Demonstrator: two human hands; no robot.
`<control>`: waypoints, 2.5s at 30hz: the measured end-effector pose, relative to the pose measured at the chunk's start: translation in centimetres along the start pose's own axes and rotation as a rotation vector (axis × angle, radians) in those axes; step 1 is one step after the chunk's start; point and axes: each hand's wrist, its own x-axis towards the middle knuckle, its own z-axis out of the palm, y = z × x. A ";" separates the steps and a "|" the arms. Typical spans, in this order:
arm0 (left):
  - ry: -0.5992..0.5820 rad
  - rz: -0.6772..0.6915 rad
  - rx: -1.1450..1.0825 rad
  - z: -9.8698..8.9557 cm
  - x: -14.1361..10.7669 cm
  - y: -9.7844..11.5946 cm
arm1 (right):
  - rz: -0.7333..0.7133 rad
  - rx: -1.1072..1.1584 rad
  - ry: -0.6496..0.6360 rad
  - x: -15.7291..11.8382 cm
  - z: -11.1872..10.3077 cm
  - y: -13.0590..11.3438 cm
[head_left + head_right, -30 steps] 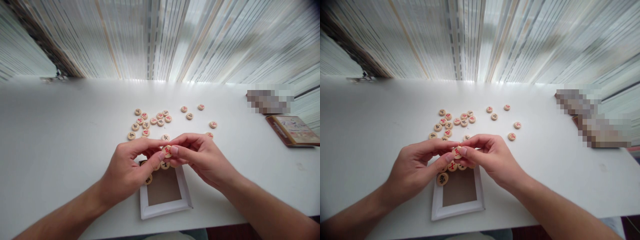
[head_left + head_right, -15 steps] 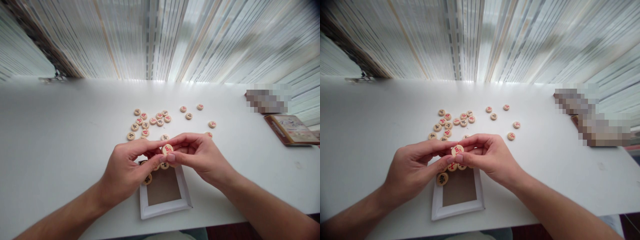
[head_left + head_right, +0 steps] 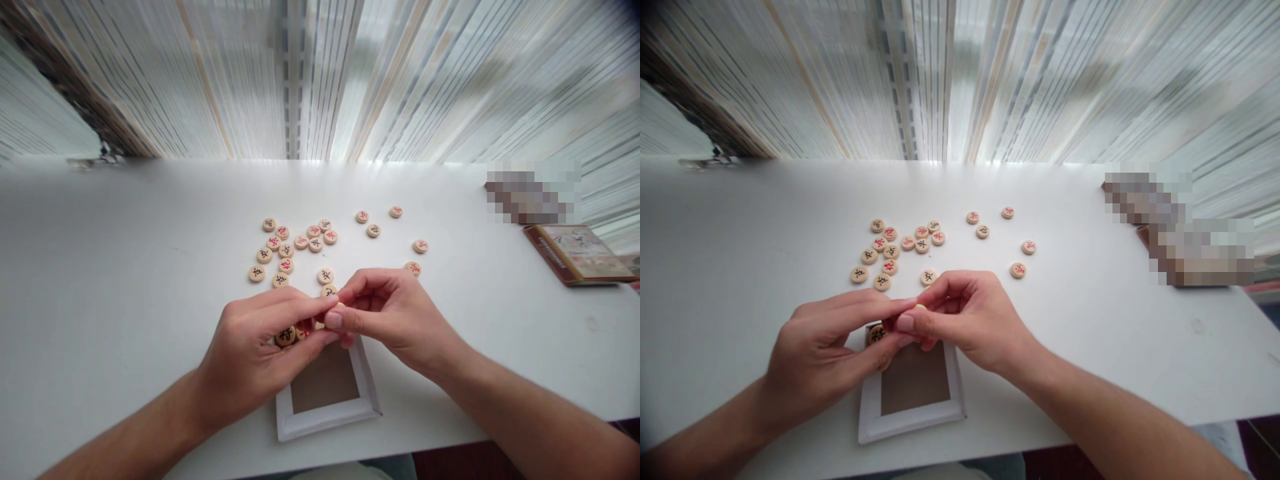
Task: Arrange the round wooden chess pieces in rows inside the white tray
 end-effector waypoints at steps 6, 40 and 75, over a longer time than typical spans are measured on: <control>0.025 -0.050 -0.021 0.0 0.1 0.0 | -0.036 0.022 -0.048 0.0 0.0 -0.2; 0.013 0.146 -0.012 -0.1 -0.1 -0.7 | 0.051 0.166 -0.181 -0.2 0.0 0.1; 0.060 0.094 -0.055 -0.1 0.1 -0.8 | 0.026 0.109 -0.154 0.1 -0.2 -0.6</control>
